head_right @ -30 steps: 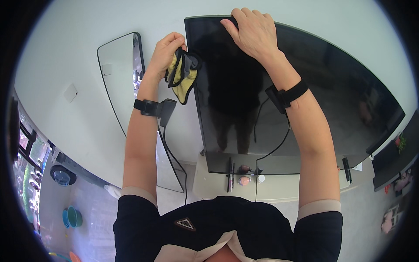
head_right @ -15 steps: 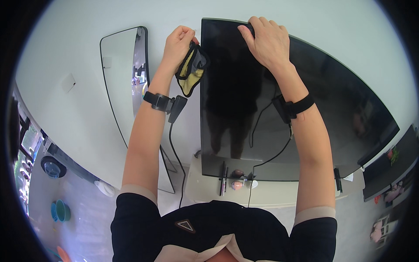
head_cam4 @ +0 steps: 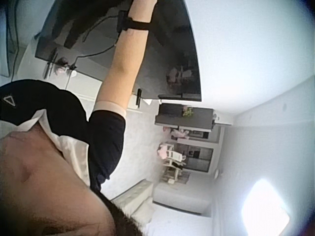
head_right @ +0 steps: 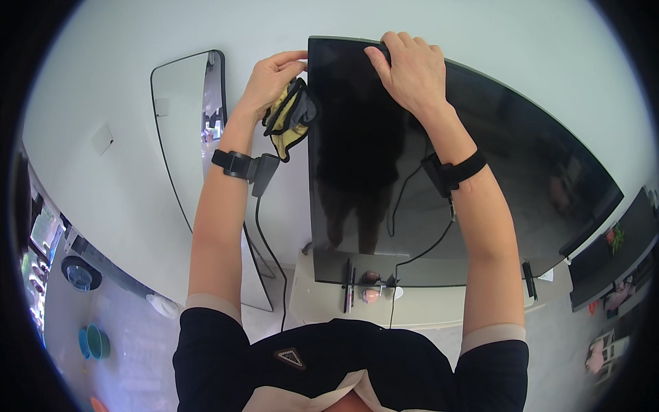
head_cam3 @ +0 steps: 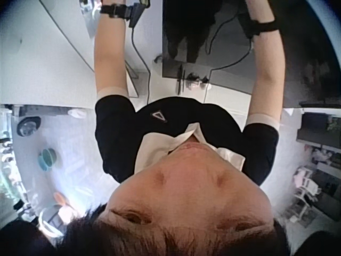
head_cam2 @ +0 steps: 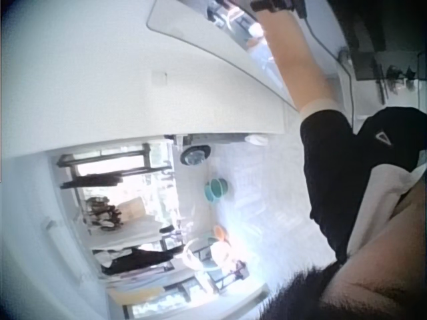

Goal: The person wipes a large flat-screen TV with a cloth, then cleans the white TV stand and surrounding surfaces. The person uses a gray and yellow cloth to wipe the screen and the stand, moving items like a remote and papers as needed.

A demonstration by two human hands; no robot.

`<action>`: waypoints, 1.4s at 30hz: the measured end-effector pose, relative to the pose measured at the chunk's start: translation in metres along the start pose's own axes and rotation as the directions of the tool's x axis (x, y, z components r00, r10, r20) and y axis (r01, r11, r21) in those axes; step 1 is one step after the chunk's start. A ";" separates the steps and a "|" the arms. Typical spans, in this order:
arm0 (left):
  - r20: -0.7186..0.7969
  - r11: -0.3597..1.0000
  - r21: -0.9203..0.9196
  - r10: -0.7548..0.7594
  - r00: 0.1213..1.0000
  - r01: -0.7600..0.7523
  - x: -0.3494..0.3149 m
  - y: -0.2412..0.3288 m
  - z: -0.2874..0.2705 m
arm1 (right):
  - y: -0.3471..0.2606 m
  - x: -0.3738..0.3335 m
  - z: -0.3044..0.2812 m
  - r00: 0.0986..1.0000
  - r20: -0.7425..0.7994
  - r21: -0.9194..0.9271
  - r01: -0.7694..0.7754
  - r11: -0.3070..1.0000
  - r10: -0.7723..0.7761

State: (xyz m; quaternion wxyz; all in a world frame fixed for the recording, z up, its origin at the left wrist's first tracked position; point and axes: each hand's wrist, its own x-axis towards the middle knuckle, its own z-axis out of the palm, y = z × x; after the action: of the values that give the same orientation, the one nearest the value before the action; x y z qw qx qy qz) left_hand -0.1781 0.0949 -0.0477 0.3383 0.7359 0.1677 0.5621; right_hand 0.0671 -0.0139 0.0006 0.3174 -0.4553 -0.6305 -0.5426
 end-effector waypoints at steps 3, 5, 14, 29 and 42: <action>0.008 1.000 0.010 -0.020 1.000 0.020 0.003 -0.001 0.000 | 0.000 -0.001 0.000 1.000 0.003 0.009 -0.005 1.000 0.005; -0.002 0.997 0.076 -0.030 1.000 0.030 0.007 -0.002 -0.002 | 0.000 -0.002 0.000 1.000 0.003 0.009 -0.007 1.000 0.007; 0.044 0.999 0.011 -0.052 0.998 0.052 0.009 -0.004 0.001 | -0.002 -0.002 -0.003 0.998 0.059 0.017 -0.039 0.999 0.038; -0.102 0.994 0.085 0.073 0.992 -0.065 -0.026 0.011 0.016 | 0.001 -0.002 0.004 0.998 -0.064 0.006 0.012 1.000 -0.012; -0.489 0.980 0.168 0.175 0.854 -0.104 -0.082 -0.016 0.036 | 0.003 -0.004 0.007 0.996 -0.089 -0.031 0.030 0.999 -0.033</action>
State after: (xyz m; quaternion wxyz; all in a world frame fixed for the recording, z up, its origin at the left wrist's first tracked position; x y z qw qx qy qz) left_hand -0.1680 0.0444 -0.1222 0.1906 0.5959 0.2337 0.7442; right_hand 0.0723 -0.0076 -0.0027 0.3299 -0.4253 -0.6146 -0.5767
